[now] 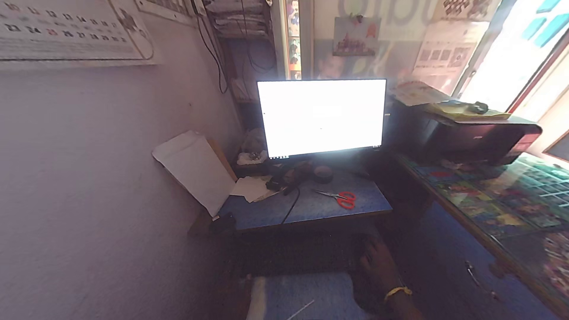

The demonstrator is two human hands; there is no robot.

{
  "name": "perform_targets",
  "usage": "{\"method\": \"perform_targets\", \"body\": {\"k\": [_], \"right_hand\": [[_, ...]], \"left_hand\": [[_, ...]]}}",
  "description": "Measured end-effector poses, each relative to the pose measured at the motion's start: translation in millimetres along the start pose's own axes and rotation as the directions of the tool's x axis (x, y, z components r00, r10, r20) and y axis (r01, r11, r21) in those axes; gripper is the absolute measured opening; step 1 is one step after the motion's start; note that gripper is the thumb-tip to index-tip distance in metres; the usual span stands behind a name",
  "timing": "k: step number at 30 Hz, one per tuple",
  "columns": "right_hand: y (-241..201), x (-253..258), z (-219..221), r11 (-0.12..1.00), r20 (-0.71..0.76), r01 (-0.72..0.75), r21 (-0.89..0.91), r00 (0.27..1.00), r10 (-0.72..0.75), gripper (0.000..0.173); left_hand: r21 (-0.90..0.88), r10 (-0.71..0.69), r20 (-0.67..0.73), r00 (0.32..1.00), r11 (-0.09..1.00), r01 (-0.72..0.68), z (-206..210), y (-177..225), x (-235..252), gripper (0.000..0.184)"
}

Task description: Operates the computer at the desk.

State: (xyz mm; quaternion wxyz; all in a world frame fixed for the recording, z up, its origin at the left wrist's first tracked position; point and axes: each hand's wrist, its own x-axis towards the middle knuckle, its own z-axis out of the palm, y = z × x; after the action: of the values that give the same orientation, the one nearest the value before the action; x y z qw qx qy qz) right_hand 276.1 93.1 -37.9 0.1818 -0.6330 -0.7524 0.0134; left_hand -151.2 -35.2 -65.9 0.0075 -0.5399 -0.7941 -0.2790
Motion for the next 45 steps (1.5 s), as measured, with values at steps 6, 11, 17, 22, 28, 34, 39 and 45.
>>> {"method": "perform_targets", "body": {"k": [6, 11, 17, 22, 28, 34, 39, 45], "right_hand": [[-0.6, -1.0, -0.7, 1.0, -0.007, -0.002, 0.011, 1.0, 0.003, 0.046], [0.7, -0.6, -0.5, 1.0, -0.001, 0.001, 0.014, 1.0, -0.001, 0.047], [4.0, -0.1, 4.6, 1.0, -0.029, 0.026, -0.01, 0.999, -0.027, 0.048], [4.3, 0.7, 5.5, 1.0, -0.033, 0.026, -0.004, 0.999, -0.026, 0.048], [2.8, 0.7, 2.2, 1.0, -0.012, 0.021, 0.004, 1.0, -0.021, 0.048], [2.3, -0.2, 2.4, 0.999, -0.042, 0.032, 0.006, 0.999, -0.031, 0.046], [3.4, -0.4, 3.8, 0.999, -0.057, 0.04, -0.002, 0.998, -0.041, 0.046], [1.9, 1.0, 2.5, 0.999, -0.06, 0.047, 0.017, 0.997, -0.046, 0.045]], "left_hand": [[-0.003, 0.007, 0.006, 1.0, 1.0, -0.007, -0.3, -0.9, -0.4, 0.057], [-0.002, 0.01, 0.001, 1.0, 1.0, -0.01, 0.3, -0.9, -0.2, 0.058], [0.037, 0.0, 0.041, 0.999, 0.999, -0.002, -7.5, 4.2, 0.9, 0.058], [0.046, 0.019, 0.019, 1.0, 0.999, -0.02, -5.2, 1.5, 0.9, 0.059], [0.037, 0.024, 0.01, 1.0, 0.999, -0.024, -3.7, -0.5, -0.7, 0.058], [0.03, 0.025, 0.01, 1.0, 0.999, -0.026, -3.9, 0.0, -0.5, 0.059], [0.031, 0.025, 0.005, 1.0, 0.999, -0.025, -3.1, -0.3, -0.9, 0.06], [0.013, 0.01, 0.016, 1.0, 1.0, -0.011, -5.3, 1.4, 0.6, 0.059]]}}
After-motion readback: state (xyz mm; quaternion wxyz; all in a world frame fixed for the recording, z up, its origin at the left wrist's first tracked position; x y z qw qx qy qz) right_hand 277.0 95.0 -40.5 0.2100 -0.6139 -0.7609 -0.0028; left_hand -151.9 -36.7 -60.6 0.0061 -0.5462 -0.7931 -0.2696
